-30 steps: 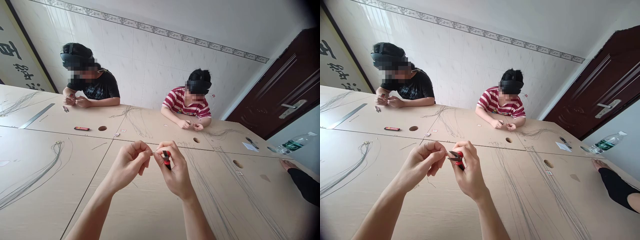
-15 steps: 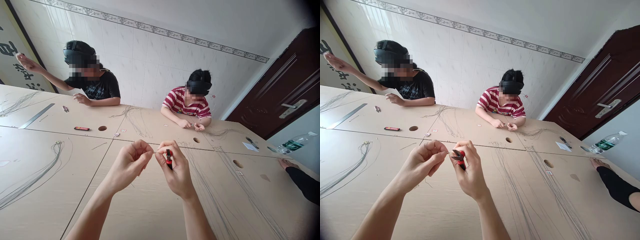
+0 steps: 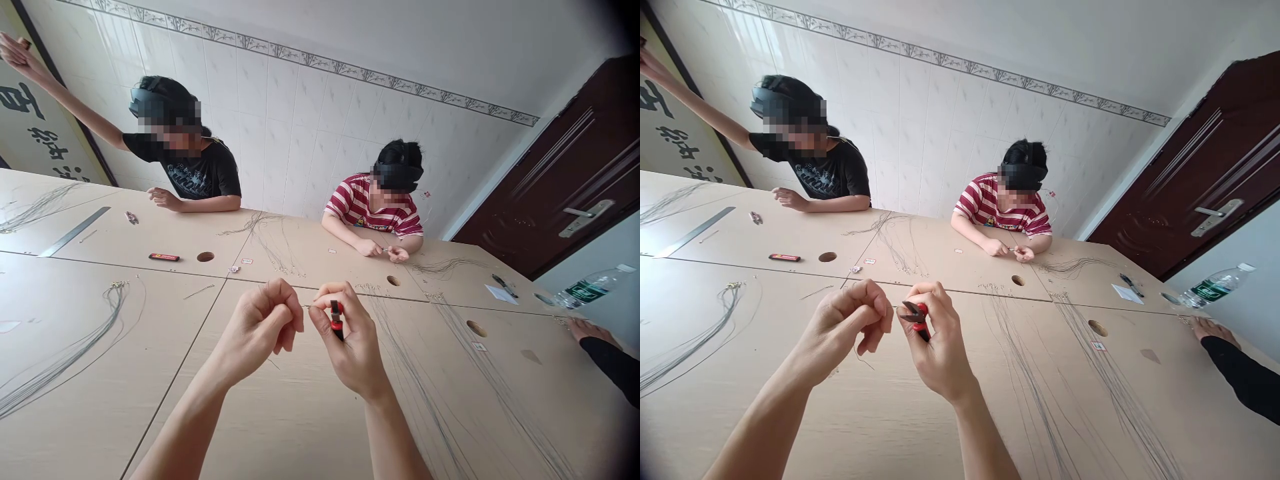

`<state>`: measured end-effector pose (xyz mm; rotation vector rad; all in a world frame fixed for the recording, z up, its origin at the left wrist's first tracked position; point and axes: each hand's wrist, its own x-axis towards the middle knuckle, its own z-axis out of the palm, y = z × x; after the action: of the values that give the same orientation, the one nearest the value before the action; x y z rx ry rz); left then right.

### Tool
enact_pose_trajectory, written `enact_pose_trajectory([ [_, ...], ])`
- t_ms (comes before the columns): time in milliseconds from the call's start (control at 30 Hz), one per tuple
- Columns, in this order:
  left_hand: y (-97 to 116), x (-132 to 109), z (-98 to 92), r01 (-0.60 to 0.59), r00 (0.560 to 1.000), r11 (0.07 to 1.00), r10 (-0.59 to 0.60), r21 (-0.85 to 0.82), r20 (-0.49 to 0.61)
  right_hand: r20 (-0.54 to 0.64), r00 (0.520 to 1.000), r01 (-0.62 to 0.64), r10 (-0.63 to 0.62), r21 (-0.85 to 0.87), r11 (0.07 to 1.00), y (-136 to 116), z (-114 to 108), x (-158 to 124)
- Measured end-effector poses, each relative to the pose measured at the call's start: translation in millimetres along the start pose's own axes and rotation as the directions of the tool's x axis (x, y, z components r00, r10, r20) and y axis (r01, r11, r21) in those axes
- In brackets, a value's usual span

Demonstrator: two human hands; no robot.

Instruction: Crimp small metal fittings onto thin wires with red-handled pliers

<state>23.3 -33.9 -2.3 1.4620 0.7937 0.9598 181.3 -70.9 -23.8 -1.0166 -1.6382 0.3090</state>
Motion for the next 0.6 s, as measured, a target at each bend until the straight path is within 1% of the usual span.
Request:
enact_pose_trajectory([
  [100,0.6,0.5,-0.5,0.005,1.000,0.999,-0.004,0.042,-0.020,0.003,1.000,0.001,-0.001,-0.003,1.000,0.9,0.0,-0.4],
  [400,3.0,-2.2,-0.2,0.041,0.999,0.999,-0.040,0.013,-0.009,0.028,1.000,-0.007,0.007,-0.014,1.000,-0.1,-0.1,0.2],
  [600,1.3,0.1,-0.1,0.038,0.999,0.999,-0.038,0.007,-0.011,0.036,0.999,0.003,-0.002,-0.008,1.000,-0.4,-0.3,0.1],
])
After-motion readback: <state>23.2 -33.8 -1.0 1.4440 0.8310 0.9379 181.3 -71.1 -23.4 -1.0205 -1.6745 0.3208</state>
